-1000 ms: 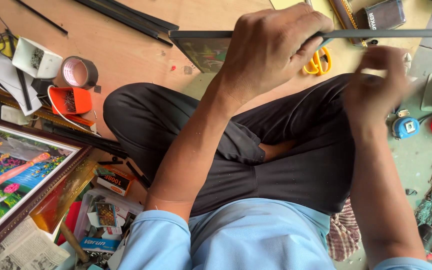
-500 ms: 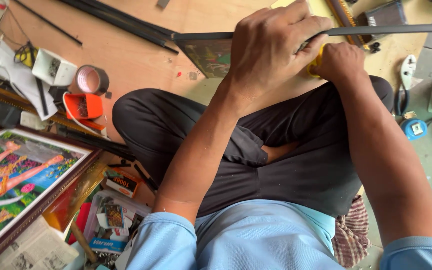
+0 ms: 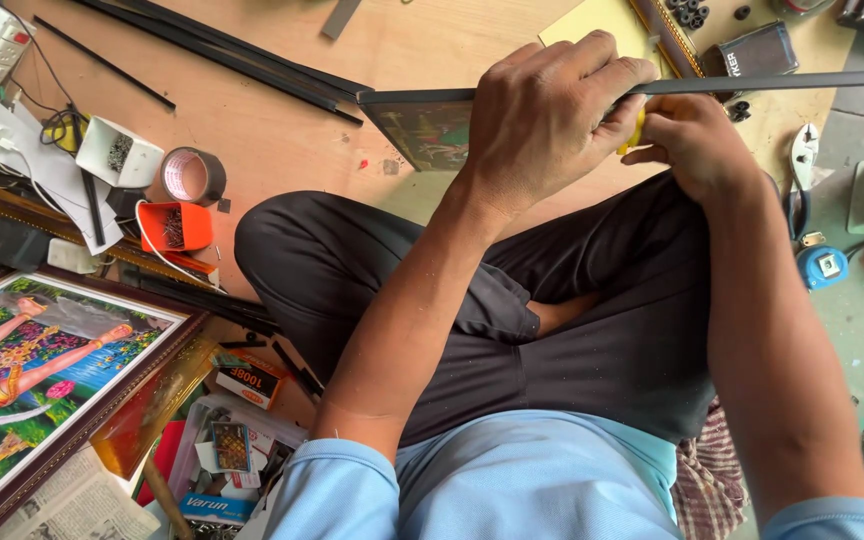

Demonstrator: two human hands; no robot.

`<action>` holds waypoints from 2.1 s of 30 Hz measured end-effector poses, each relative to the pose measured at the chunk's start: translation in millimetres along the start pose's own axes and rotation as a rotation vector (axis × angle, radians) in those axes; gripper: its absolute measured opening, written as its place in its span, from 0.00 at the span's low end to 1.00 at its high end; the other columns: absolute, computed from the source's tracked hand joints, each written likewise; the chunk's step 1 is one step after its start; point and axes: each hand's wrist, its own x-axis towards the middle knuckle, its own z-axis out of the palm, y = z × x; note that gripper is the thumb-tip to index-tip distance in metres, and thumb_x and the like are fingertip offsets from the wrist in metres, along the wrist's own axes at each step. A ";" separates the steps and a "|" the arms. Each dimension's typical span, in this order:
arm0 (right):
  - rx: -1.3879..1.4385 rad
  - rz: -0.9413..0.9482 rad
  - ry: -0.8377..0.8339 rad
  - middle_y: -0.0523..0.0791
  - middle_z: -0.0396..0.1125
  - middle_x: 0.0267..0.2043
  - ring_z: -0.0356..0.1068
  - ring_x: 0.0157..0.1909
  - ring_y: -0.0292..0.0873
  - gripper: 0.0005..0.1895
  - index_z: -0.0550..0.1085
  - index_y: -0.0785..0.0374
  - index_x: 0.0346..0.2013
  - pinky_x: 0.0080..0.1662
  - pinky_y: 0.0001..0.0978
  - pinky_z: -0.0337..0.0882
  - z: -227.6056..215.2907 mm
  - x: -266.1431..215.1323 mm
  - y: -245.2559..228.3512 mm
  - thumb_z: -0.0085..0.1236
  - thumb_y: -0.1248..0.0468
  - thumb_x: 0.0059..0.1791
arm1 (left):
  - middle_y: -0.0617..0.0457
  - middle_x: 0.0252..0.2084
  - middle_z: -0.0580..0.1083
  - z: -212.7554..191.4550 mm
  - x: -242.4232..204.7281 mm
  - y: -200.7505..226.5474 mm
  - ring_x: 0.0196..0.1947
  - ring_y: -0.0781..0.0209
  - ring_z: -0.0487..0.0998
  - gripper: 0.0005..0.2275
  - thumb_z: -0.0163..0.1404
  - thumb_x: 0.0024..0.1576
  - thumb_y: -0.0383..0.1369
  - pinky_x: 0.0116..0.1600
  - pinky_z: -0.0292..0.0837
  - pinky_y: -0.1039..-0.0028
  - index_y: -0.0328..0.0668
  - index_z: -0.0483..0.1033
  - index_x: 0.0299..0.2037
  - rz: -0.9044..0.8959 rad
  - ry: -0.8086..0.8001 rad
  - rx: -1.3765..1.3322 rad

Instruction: The recorder is assembling a picture frame by cleaning the glass and picture, and then attaching the frame border material.

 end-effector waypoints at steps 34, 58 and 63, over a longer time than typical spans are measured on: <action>-0.136 -0.402 0.062 0.42 0.67 0.44 0.65 0.48 0.35 0.31 0.69 0.67 0.56 0.54 0.28 0.65 54.4 -140.3 -37.5 0.63 0.53 0.44 | 0.66 0.35 0.76 -8.3 -3.7 10.3 0.28 0.70 0.79 0.07 0.56 0.63 0.40 0.35 0.71 0.74 0.50 0.80 0.43 -0.037 0.038 -0.070; -0.107 -0.391 0.104 0.41 0.69 0.34 0.67 0.36 0.31 0.17 0.74 0.68 0.46 0.41 0.21 0.66 52.1 -143.9 -24.6 0.66 0.60 0.49 | 0.65 0.34 0.79 -1.6 1.8 2.0 0.27 0.71 0.79 0.06 0.58 0.61 0.38 0.35 0.74 0.77 0.49 0.83 0.40 -0.024 0.050 -0.103; -0.139 -0.410 0.174 0.40 0.70 0.35 0.67 0.36 0.30 0.14 0.75 0.69 0.46 0.43 0.21 0.68 49.3 -131.4 -11.6 0.66 0.61 0.52 | 0.64 0.33 0.79 -6.1 0.3 -0.8 0.28 0.68 0.79 0.05 0.59 0.59 0.37 0.36 0.74 0.75 0.50 0.83 0.41 -0.008 -0.017 -0.069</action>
